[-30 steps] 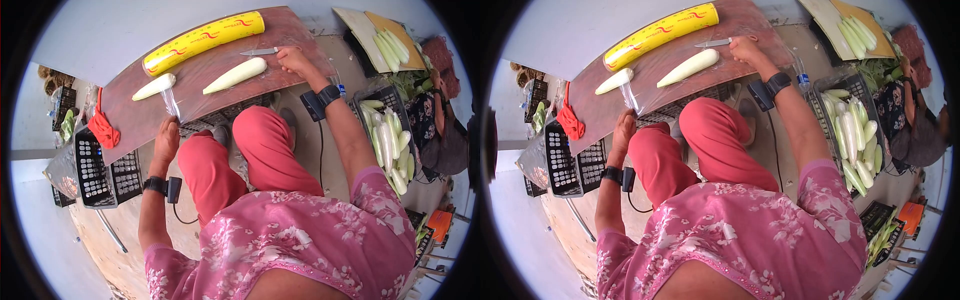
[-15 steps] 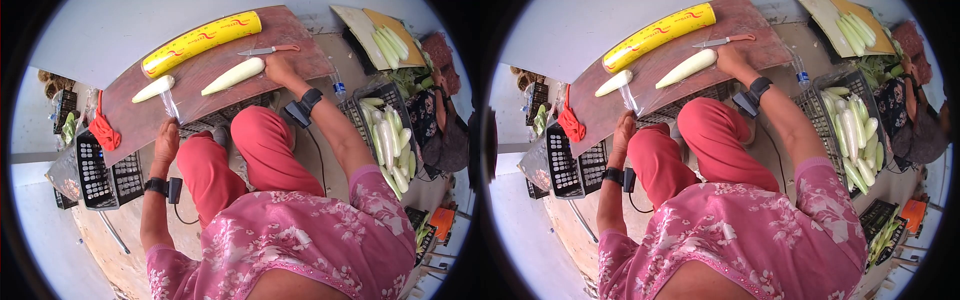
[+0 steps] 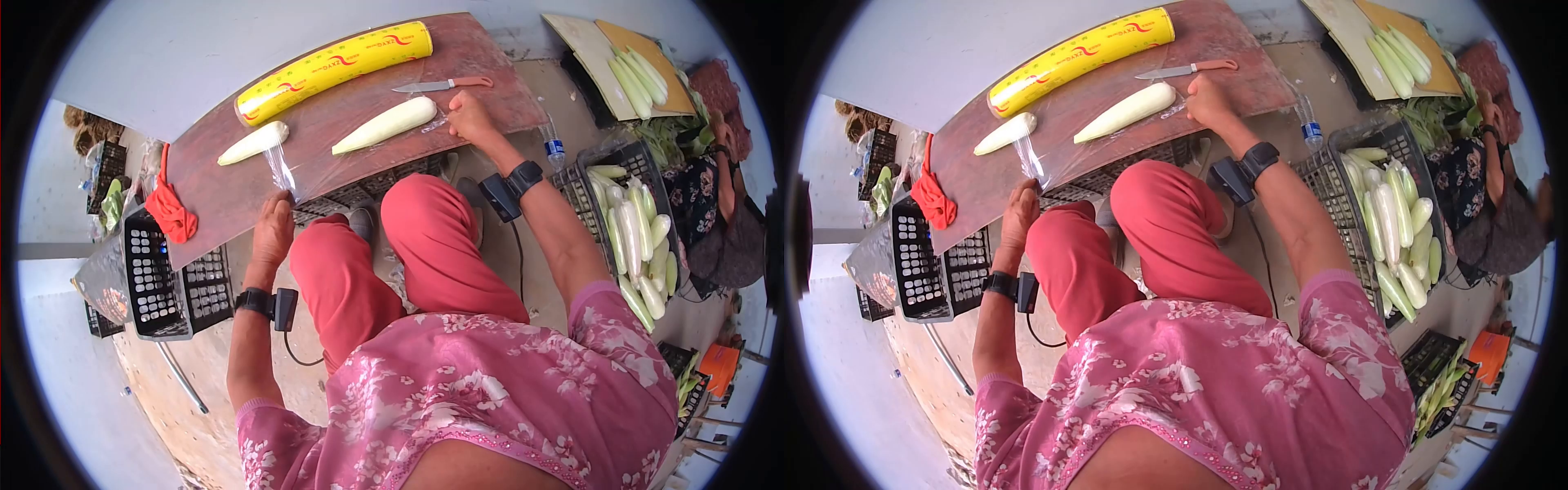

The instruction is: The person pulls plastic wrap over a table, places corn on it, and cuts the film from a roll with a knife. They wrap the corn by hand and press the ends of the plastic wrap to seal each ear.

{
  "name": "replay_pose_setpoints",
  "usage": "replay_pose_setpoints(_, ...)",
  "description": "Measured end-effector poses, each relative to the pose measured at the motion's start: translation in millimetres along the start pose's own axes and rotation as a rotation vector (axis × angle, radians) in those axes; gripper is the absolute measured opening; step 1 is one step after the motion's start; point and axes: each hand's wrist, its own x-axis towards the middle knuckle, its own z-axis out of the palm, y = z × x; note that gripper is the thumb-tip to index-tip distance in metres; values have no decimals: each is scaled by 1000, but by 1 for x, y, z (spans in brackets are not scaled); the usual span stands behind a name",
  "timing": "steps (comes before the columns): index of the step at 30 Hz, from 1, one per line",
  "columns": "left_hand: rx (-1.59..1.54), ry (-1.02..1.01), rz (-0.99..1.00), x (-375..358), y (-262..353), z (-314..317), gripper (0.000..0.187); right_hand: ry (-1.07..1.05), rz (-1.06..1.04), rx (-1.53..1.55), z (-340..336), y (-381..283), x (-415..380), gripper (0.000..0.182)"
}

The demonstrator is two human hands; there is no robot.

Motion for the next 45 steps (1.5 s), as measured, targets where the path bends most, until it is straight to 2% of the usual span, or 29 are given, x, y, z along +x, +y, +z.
replay_pose_setpoints(2,2,15,18,-1,-1,1,12,11,50,156,1,6,-1,13)
replay_pose_setpoints(11,-18,9,1,0,-3,3,11,-81,197,301,-10,-6,3,31)
replay_pose_setpoints(14,-10,28,24,-1,-2,3,12,-110,178,72,-6,-19,2,31)
replay_pose_setpoints(17,-15,28,13,-2,-1,3,12,-104,32,-184,5,-10,15,28)
replay_pose_setpoints(20,-5,27,17,-1,-1,2,12,-123,79,-328,2,-29,9,21)
replay_pose_setpoints(23,-29,10,1,0,2,-2,11,-66,37,-245,11,2,23,18)
replay_pose_setpoints(26,-32,5,0,-2,-1,0,10,-125,258,67,0,-21,0,15)
replay_pose_setpoints(32,-158,-6,-66,2,0,-10,9,-76,242,537,-7,-3,-5,19)
replay_pose_setpoints(35,-296,81,-83,0,-14,-1,9,-102,271,667,-12,-6,-10,22)
replay_pose_setpoints(38,-403,24,-272,2,-9,-12,9,-171,237,629,-13,-3,-7,20)
replay_pose_setpoints(45,-504,9,-329,1,-21,-8,8,-193,175,195,-13,-9,-2,16)
